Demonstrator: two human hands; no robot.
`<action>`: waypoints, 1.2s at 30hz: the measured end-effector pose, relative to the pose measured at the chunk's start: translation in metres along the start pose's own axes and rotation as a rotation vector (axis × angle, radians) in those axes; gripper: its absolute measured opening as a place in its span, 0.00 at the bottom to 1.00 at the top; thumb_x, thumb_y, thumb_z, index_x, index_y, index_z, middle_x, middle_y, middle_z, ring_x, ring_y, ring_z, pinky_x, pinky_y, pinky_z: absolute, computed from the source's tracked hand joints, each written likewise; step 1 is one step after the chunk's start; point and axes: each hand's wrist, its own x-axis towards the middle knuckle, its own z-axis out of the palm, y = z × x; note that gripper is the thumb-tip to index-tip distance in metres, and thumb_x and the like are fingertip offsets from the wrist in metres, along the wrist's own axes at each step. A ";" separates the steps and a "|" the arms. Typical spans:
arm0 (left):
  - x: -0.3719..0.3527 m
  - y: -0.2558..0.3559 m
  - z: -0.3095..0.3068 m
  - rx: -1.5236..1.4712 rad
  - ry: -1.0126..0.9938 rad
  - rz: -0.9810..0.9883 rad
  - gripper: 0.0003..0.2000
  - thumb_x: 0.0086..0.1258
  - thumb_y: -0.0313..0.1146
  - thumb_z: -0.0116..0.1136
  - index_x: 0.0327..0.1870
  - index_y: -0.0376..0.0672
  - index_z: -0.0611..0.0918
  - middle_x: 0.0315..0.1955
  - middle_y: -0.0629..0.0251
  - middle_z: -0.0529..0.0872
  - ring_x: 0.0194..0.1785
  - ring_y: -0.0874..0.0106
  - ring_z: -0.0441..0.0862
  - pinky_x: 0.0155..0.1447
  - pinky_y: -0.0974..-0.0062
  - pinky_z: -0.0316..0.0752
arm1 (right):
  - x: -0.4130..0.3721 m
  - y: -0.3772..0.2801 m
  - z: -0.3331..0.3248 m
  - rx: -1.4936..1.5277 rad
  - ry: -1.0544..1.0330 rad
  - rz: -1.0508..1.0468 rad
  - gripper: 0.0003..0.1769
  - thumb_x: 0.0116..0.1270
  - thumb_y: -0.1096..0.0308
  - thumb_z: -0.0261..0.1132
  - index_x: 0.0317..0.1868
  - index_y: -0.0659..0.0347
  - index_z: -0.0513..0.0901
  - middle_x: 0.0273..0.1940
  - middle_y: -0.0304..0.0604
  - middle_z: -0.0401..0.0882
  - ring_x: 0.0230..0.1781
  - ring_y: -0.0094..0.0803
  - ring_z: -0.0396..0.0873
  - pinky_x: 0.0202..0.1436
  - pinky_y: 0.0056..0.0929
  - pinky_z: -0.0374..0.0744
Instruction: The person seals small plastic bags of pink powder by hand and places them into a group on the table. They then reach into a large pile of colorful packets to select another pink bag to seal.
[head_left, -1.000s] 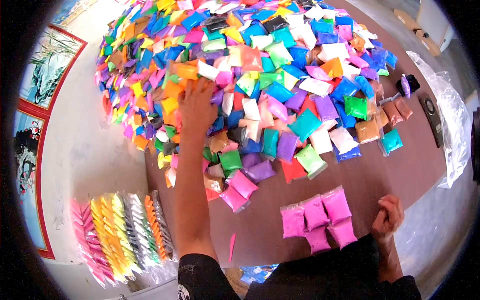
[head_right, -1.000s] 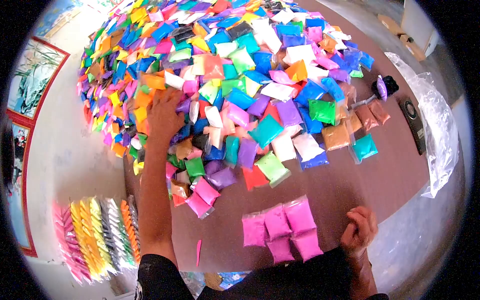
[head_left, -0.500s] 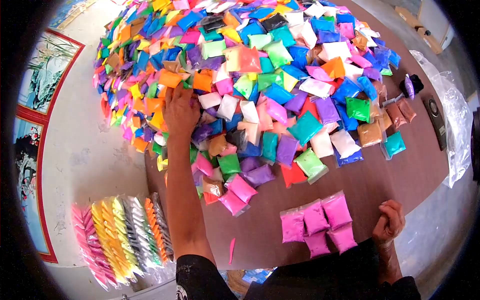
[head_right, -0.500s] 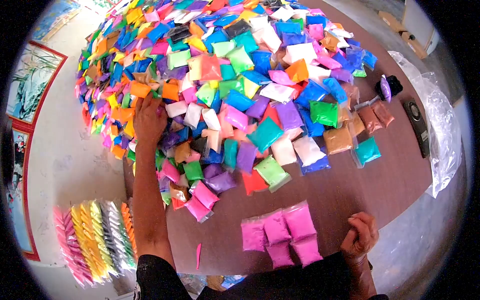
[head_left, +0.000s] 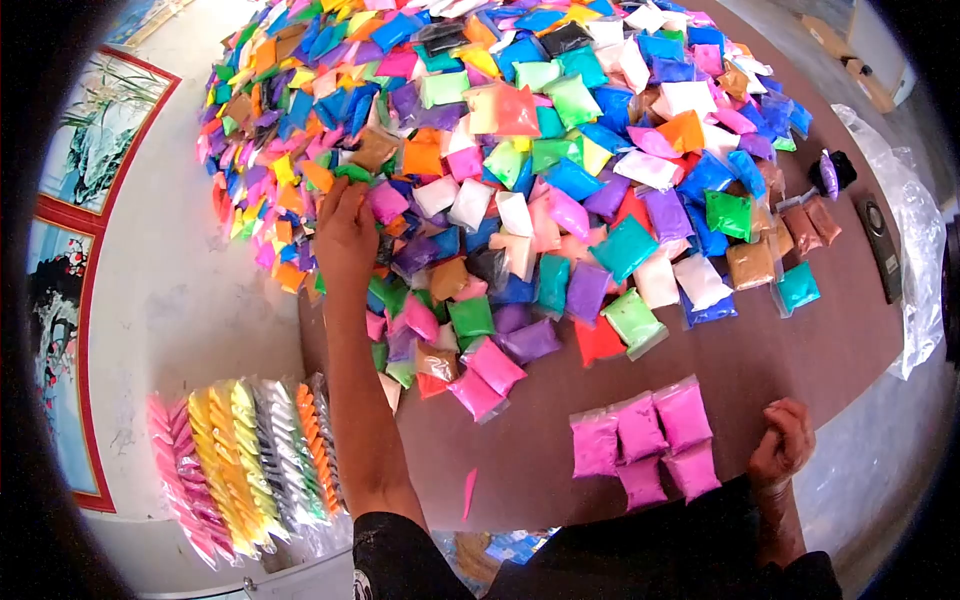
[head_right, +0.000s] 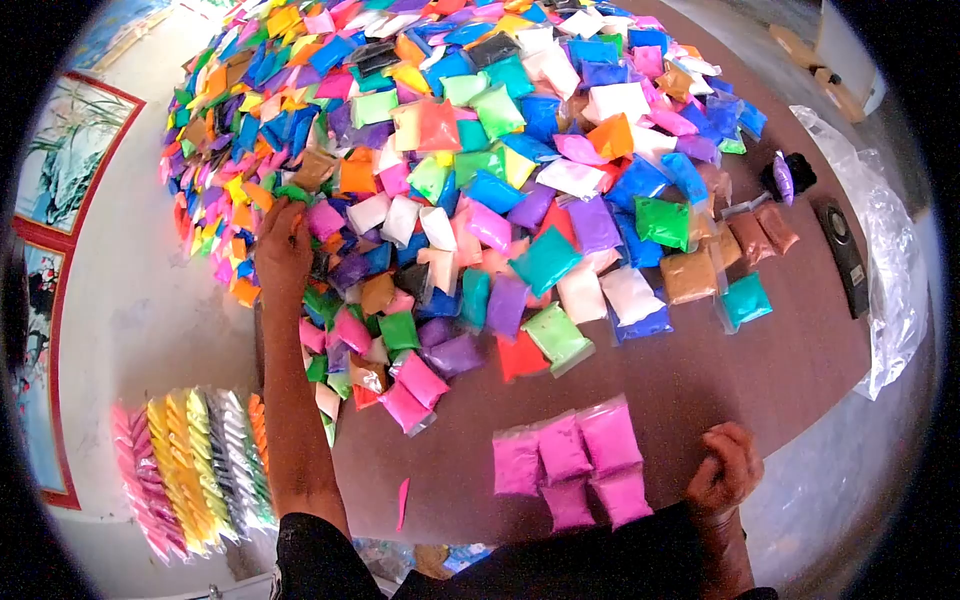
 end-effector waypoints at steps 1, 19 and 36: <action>-0.002 -0.003 -0.002 -0.050 0.020 0.019 0.12 0.71 0.28 0.63 0.54 0.39 0.86 0.57 0.45 0.85 0.59 0.47 0.84 0.62 0.59 0.80 | -0.001 0.000 0.000 0.004 -0.001 -0.002 0.14 0.59 0.85 0.53 0.40 0.62 0.81 0.39 0.53 0.83 0.37 0.44 0.85 0.40 0.35 0.84; -0.031 0.025 -0.024 0.301 -0.012 0.001 0.18 0.64 0.40 0.70 0.54 0.49 0.88 0.65 0.57 0.80 0.70 0.54 0.73 0.71 0.49 0.67 | -0.006 0.004 0.002 0.064 0.011 0.021 0.15 0.60 0.86 0.53 0.41 0.65 0.83 0.41 0.54 0.84 0.39 0.43 0.84 0.43 0.33 0.83; -0.007 0.042 -0.026 0.263 0.112 0.163 0.11 0.74 0.40 0.62 0.42 0.42 0.89 0.36 0.57 0.90 0.41 0.55 0.87 0.49 0.54 0.77 | 0.005 -0.006 0.000 0.037 0.067 0.029 0.15 0.53 0.89 0.59 0.37 0.65 0.86 0.40 0.53 0.87 0.38 0.42 0.87 0.42 0.31 0.84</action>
